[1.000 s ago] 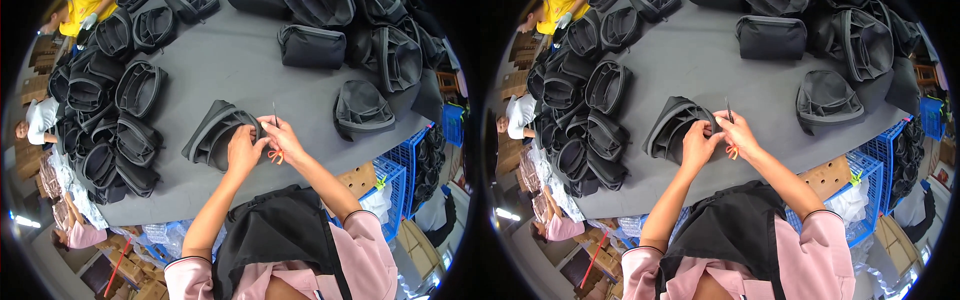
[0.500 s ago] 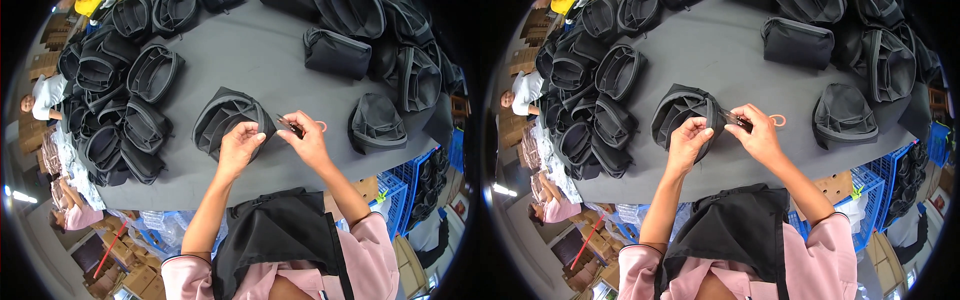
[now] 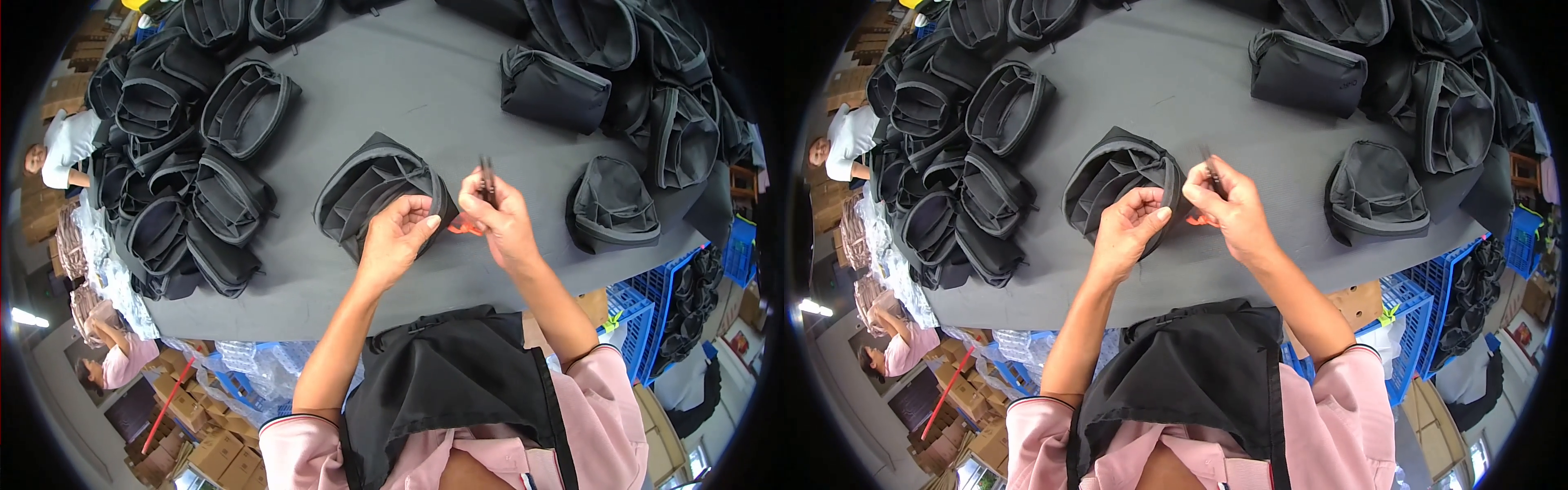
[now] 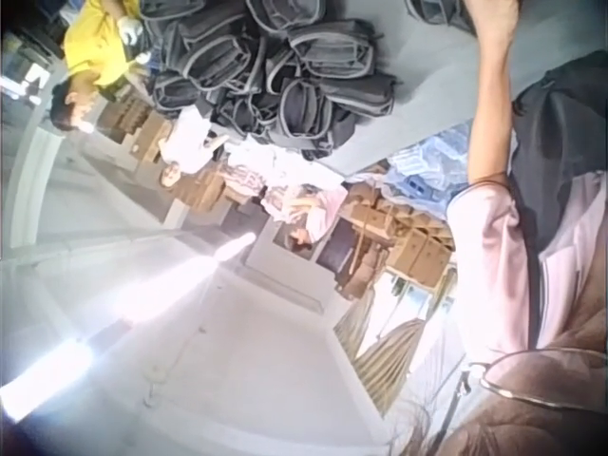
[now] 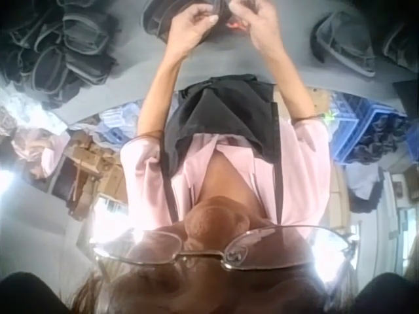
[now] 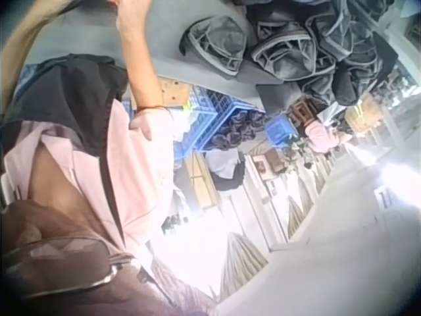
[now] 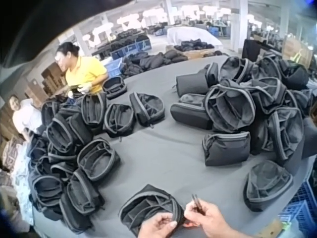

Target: Moving bags from a large barrel onto a table and inspecting them with snips.

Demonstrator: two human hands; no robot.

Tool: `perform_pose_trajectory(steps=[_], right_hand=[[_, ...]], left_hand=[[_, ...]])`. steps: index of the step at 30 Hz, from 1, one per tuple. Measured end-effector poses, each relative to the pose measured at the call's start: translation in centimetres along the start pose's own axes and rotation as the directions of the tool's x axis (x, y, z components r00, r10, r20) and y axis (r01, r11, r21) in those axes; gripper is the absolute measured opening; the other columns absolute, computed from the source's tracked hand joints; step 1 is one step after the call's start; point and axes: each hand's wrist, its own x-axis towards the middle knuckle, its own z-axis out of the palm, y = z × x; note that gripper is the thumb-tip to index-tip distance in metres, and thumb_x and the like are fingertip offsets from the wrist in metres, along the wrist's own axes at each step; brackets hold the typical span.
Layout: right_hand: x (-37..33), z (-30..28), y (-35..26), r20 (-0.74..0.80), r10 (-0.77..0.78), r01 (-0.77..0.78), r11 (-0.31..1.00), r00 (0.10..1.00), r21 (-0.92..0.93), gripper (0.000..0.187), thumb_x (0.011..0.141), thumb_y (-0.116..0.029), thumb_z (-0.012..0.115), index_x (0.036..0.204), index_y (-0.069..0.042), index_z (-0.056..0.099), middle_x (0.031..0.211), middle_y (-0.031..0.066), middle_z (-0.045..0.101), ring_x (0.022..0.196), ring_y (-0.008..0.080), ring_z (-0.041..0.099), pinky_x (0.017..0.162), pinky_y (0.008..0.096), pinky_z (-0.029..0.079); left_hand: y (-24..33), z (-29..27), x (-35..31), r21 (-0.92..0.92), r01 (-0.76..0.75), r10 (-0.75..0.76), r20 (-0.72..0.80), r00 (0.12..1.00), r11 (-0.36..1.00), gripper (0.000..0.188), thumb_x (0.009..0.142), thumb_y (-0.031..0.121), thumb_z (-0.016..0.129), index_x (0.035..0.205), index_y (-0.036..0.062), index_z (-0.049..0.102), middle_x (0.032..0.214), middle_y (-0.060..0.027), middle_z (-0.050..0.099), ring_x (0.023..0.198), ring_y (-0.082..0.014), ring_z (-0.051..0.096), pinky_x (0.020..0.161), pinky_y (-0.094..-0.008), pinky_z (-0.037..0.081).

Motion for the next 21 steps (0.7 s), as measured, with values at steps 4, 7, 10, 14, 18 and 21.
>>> perform_pose_trajectory(steps=[4,7,10,14,18,21], right_hand=[[-1.1,0.1,-0.4,-0.093,-0.278,0.162,0.764,0.956,-0.625,0.014,0.079,-0.006,0.065,0.087,-0.004,0.053,0.077,-0.0008,0.050,0.066,0.0074,0.049,0.060,0.0245,0.044],[-1.8,-0.1,-0.9,0.010,-0.328,0.212,0.586,0.945,-0.782,0.021,0.074,-0.005,0.067,0.091,-0.003,0.055,0.079,0.0031,0.052,0.067,0.0132,0.053,0.061,0.0269,0.044],[-1.7,-0.1,-1.2,0.048,-0.328,0.218,0.505,0.943,-0.835,0.021,0.072,-0.007,0.068,0.090,-0.004,0.058,0.081,0.0047,0.053,0.065,0.0174,0.055,0.060,0.0284,0.044],[-1.4,0.2,-0.8,0.117,-0.409,0.283,0.373,0.905,-0.884,0.021,0.071,-0.008,0.069,0.090,-0.006,0.060,0.079,0.0042,0.053,0.061,0.0195,0.055,0.056,0.0297,0.042],[-1.4,-0.1,-0.7,0.236,-0.456,0.329,0.136,0.858,-0.934,0.023,0.070,-0.008,0.069,0.092,-0.008,0.061,0.077,0.0037,0.053,0.059,0.0196,0.055,0.052,0.0300,0.041],[-1.5,0.3,-0.7,0.130,-0.497,0.310,0.300,0.858,-0.902,0.020,0.071,-0.008,0.068,0.090,-0.009,0.062,0.075,0.0029,0.053,0.058,0.0202,0.054,0.052,0.0312,0.041]], left_hand=[[0.3,-0.2,-0.1,-0.087,0.000,0.002,0.023,1.000,0.996,0.023,0.084,0.005,0.062,0.105,-0.0020,0.056,0.091,-0.0026,0.058,0.084,-0.0084,0.055,0.077,-0.0211,0.046],[0.6,-0.4,-0.2,-0.076,0.017,-0.015,0.037,0.999,0.997,0.021,0.085,0.004,0.060,0.105,-0.0018,0.055,0.091,-0.0028,0.058,0.085,-0.0081,0.054,0.078,-0.0210,0.045],[1.1,-0.4,-0.2,-0.129,0.056,-0.049,0.051,0.997,0.990,0.020,0.085,0.004,0.059,0.105,-0.0018,0.056,0.091,-0.0030,0.058,0.085,-0.0078,0.054,0.077,-0.0209,0.045],[1.4,-0.3,-0.5,-0.100,0.051,-0.046,0.053,0.998,0.994,0.020,0.086,0.004,0.058,0.105,-0.0020,0.056,0.092,-0.0035,0.058,0.085,-0.0075,0.054,0.076,-0.0207,0.044],[1.5,-0.4,-0.5,-0.136,0.054,-0.047,0.052,0.998,0.989,0.020,0.085,0.004,0.058,0.104,-0.0021,0.056,0.092,-0.0037,0.059,0.085,-0.0075,0.054,0.076,-0.0206,0.044],[1.9,-0.3,-0.3,-0.146,0.062,-0.056,0.047,0.997,0.987,0.020,0.084,0.005,0.060,0.104,-0.0017,0.056,0.093,-0.0031,0.059,0.085,-0.0074,0.054,0.077,-0.0206,0.044]])
